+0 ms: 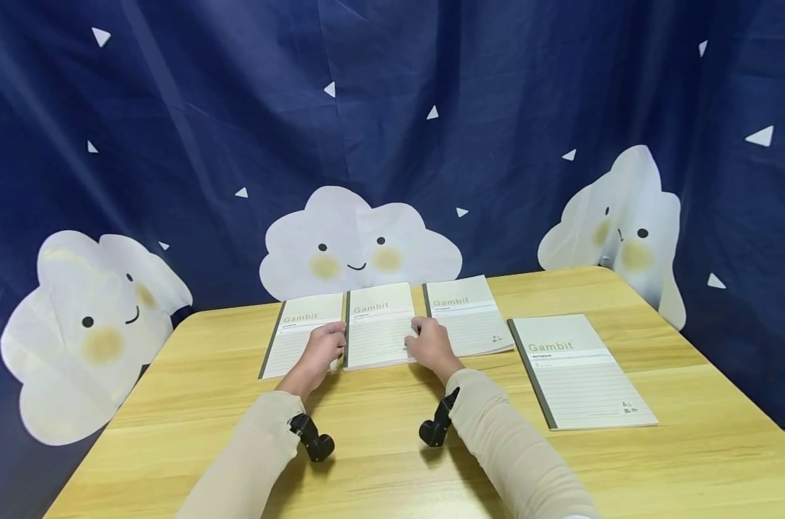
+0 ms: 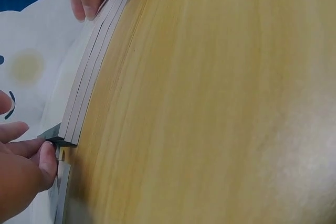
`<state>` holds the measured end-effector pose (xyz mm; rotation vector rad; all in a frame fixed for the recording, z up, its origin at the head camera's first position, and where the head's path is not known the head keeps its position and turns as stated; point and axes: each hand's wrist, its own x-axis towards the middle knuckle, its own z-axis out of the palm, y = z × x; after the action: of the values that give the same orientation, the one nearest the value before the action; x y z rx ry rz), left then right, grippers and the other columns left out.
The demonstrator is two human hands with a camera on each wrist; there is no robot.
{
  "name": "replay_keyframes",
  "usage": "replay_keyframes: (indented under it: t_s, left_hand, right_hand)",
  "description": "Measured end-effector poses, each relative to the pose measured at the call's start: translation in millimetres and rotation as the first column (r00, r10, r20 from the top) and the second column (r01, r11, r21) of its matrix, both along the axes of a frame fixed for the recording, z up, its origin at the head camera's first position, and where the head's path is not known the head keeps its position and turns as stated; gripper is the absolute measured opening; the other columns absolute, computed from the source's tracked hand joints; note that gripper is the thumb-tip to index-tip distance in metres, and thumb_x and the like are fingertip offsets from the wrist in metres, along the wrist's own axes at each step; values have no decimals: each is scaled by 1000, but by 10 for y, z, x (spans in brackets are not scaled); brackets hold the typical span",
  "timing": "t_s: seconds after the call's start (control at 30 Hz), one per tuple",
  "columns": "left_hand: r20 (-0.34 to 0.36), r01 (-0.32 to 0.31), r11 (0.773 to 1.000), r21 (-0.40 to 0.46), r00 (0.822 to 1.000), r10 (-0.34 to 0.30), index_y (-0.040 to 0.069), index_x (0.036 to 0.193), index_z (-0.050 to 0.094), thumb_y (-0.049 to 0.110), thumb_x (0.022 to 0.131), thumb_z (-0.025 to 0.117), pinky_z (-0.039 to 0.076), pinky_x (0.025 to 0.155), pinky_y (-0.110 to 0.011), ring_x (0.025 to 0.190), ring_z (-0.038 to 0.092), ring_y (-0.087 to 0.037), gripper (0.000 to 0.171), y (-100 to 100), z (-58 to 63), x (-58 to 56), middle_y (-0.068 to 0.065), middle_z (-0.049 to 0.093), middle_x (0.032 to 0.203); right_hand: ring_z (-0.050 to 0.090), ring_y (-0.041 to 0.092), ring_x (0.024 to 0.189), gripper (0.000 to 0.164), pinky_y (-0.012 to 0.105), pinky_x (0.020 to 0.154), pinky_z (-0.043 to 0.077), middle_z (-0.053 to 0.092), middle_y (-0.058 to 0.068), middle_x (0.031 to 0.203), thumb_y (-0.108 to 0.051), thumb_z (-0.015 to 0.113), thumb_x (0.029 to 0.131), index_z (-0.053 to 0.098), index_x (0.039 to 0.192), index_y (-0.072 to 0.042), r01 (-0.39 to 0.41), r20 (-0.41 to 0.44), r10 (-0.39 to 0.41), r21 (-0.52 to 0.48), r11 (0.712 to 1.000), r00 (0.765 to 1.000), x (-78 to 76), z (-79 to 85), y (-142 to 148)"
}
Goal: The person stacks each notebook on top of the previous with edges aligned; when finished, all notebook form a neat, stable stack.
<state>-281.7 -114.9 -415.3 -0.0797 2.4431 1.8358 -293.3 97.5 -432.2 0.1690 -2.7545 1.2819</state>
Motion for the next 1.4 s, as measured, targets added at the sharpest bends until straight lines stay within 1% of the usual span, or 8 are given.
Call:
replay_keyframes:
  t_s: [0.4,0.47,0.53,0.63,0.73,0.87,1.1,1.4]
  left_hand:
    - [3,-8,1000,-22,1000,8,-5,138,40,6,82,42,34,108,-48,132,37,-36,57,-19,-3,2,-22,41,142]
    - [-2,-7,1000,-25,1000,7,-5,138,40,7,83,43,34,108,-48,132,38,-36,57,-23,4,11,-22,41,142]
    - [-8,-5,999,-33,1000,5,-5,139,39,8,84,43,33,108,-49,133,36,-37,56,-27,9,20,-22,40,143]
    - [-14,-2,998,-59,1000,1,-4,140,37,11,88,43,29,110,-50,135,32,-38,55,-14,26,34,-23,36,145]
    - [-36,-6,992,-124,999,2,-3,141,35,14,91,44,26,112,-51,137,28,-37,54,32,54,34,-22,33,148]
    - [-92,17,982,-187,995,-35,-2,141,37,17,92,45,26,112,-50,138,27,-36,54,161,134,32,-18,34,149]
    - [-142,62,988,-142,986,-82,0,139,41,14,90,49,36,106,-47,128,42,-35,52,543,195,128,-18,42,142]
    - [-119,167,983,75,980,-158,-4,132,47,4,86,50,53,75,-28,93,59,-24,46,1124,25,382,-18,52,123]
  right_hand:
    - [31,17,59,24,27,55,26,32,4,62,-5,60,83,40,72,2,-21,3,21,11,1000,1000,-4,-1,-27]
    - [44,17,66,13,28,60,40,49,7,70,-6,61,83,55,83,5,-20,0,20,20,1000,1000,5,7,-20]
    - [55,22,82,26,35,76,49,62,14,88,-8,62,83,62,105,6,-22,13,21,16,1000,1000,16,23,-6]
    - [58,29,110,48,44,96,47,61,21,119,-13,61,86,51,130,5,-17,40,17,-9,1000,999,33,49,28]
    - [55,33,116,49,45,98,45,57,23,126,-17,58,91,47,134,4,-20,62,22,-31,999,998,37,78,75]
    - [55,35,116,48,45,96,47,54,24,130,-17,55,93,46,135,4,-8,58,11,-48,999,998,62,143,181]
    - [56,40,113,46,47,95,47,55,28,126,-17,53,92,48,132,6,19,33,-18,-20,1000,999,76,194,492]
    - [54,41,115,46,48,97,45,57,28,122,-19,50,94,47,132,7,43,60,-44,21,999,997,176,330,942]
